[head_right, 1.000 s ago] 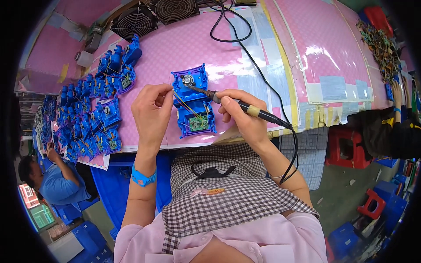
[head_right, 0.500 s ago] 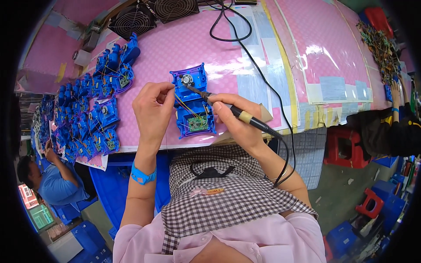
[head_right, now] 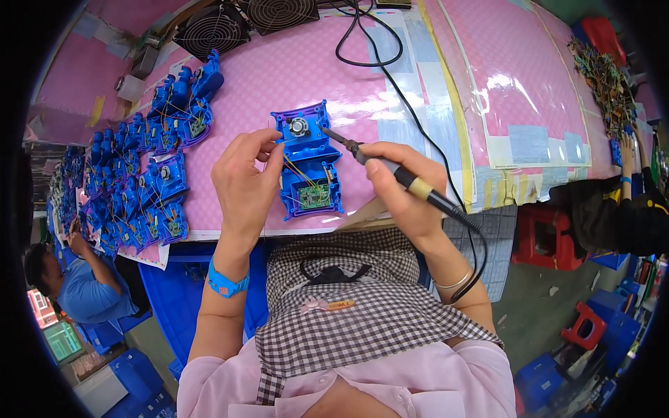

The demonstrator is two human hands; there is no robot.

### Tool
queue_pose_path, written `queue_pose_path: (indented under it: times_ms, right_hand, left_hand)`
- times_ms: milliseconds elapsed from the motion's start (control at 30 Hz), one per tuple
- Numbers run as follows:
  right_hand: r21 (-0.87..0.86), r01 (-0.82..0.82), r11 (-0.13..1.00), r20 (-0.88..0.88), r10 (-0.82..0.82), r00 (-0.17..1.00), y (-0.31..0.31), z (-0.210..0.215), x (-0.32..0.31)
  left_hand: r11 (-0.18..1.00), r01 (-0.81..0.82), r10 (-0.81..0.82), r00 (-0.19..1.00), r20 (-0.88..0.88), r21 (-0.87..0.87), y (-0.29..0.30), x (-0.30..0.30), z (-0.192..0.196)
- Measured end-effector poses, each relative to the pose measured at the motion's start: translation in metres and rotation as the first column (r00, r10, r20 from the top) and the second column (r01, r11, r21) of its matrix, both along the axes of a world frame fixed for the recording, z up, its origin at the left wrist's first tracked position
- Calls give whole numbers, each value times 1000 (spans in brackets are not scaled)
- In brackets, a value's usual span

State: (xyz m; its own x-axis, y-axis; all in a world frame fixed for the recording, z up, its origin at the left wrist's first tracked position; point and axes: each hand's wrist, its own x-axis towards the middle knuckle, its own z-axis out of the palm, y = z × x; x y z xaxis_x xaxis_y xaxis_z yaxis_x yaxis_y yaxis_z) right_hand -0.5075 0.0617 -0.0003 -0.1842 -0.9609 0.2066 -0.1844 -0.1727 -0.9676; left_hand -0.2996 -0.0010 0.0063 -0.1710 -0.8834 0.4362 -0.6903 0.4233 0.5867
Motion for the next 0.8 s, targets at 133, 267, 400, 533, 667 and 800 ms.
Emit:
queue_pose_path:
  times_ms: [133,267,400,533,667,800]
  right_hand:
    - [90,-4,996,28,2,1000,-5,4,-7]
    - [87,-47,995,11,46,999,-8,3,-6]
    - [100,-65,993,20,63,998,-11,-2,-6]
    - [120,-65,991,3,65,998,-12,-2,-6]
    - [118,-72,990,3,72,997,-12,-3,-7]
    - [89,-83,993,-15,85,996,-13,-2,-6]
  left_hand:
    - [999,36,-34,998,56,-40,-3,-9,-3]
    - [995,50,-39,991,126,-84,-7,-19,-9]
    - [996,52,-41,988,146,-66,-9,-22,-12]
    - [997,53,-44,988,150,-52,-10,-24,-14]
    - [996,79,-73,988,133,-42,-11,-26,-16]
    - [996,83,-77,986,151,-33,-12,-26,-15]
